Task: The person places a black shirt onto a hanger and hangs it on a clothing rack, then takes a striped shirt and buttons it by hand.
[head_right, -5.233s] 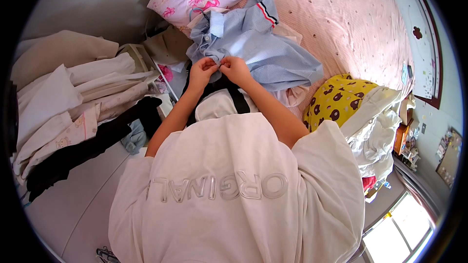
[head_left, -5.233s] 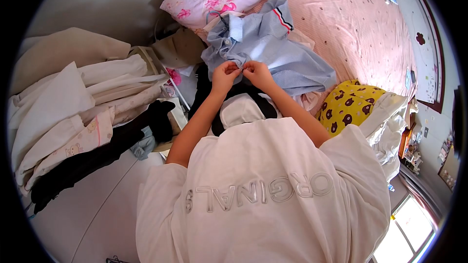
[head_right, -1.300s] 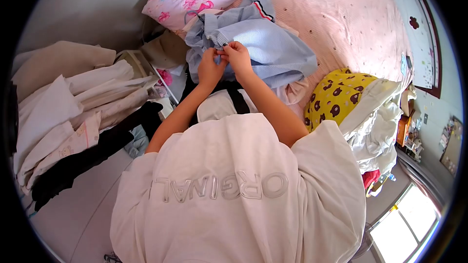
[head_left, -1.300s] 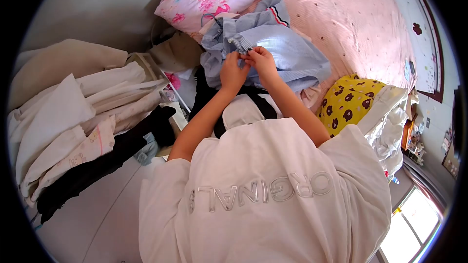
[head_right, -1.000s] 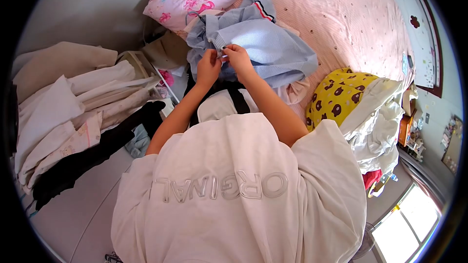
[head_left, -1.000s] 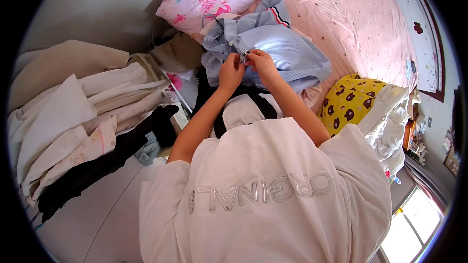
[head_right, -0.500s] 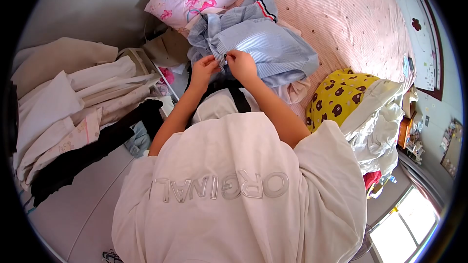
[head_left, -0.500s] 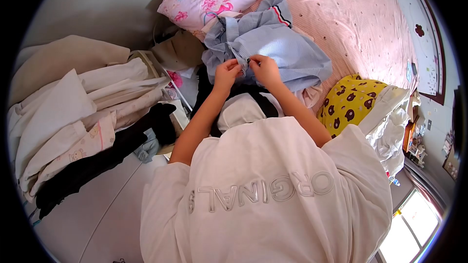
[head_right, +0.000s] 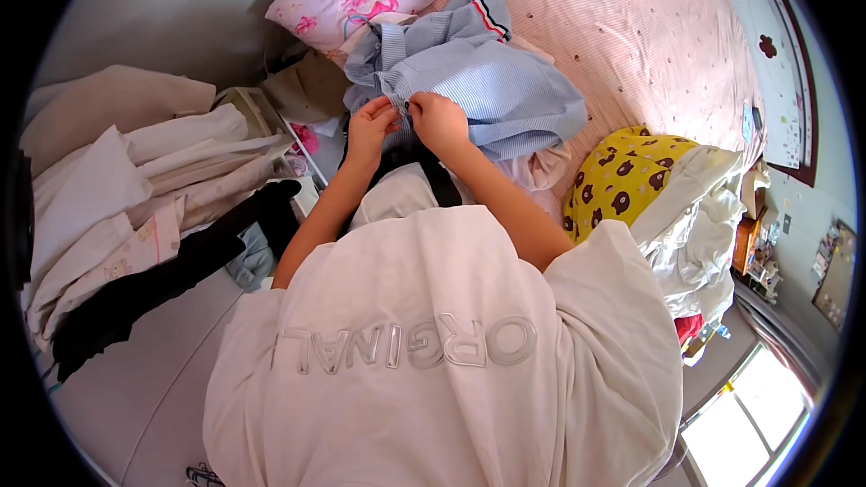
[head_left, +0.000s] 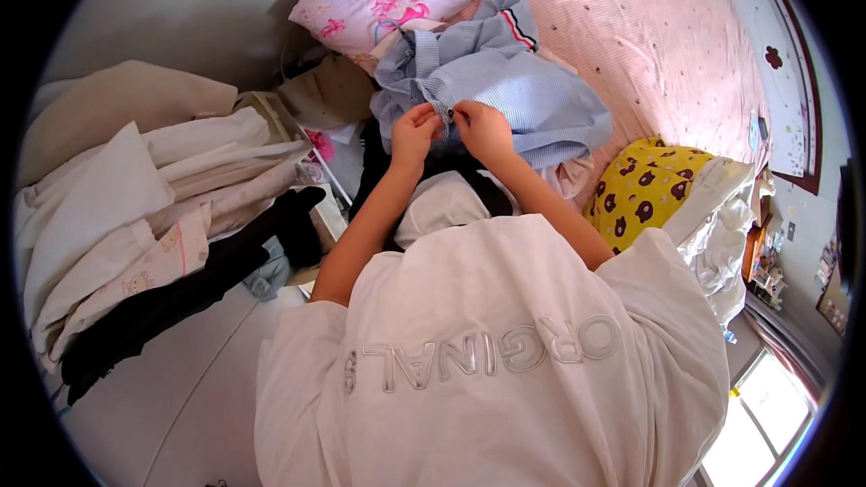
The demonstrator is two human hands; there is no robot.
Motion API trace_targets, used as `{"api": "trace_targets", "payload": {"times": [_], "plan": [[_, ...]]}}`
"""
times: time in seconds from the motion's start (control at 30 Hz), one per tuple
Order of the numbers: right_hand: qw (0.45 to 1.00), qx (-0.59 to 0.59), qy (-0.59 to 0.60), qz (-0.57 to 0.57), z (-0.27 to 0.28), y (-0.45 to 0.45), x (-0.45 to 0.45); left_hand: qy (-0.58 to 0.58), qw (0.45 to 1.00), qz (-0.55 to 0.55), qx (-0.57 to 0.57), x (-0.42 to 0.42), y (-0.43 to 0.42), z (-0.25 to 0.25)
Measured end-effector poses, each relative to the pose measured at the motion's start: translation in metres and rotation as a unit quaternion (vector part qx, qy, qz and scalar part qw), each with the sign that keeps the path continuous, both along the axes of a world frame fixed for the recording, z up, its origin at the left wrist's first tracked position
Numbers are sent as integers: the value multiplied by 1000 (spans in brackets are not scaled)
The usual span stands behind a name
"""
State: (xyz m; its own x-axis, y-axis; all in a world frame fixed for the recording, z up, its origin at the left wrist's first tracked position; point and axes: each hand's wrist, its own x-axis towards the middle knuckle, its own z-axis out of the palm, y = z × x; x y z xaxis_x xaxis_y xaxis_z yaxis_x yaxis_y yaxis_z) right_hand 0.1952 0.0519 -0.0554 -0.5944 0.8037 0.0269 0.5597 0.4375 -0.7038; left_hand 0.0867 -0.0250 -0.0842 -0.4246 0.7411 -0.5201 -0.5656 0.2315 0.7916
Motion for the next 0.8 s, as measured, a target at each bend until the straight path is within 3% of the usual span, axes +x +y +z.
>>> {"api": "trace_targets", "payload": {"times": [0.43, 0.8], "plan": [[998, -44, -31, 35, -1, 6, 1, 109, 993, -47, 13, 1, 0, -9], [998, -2, -39, 47, 0, 8, -6, 96, 995, -20, 23, 0, -2, -10]]}}
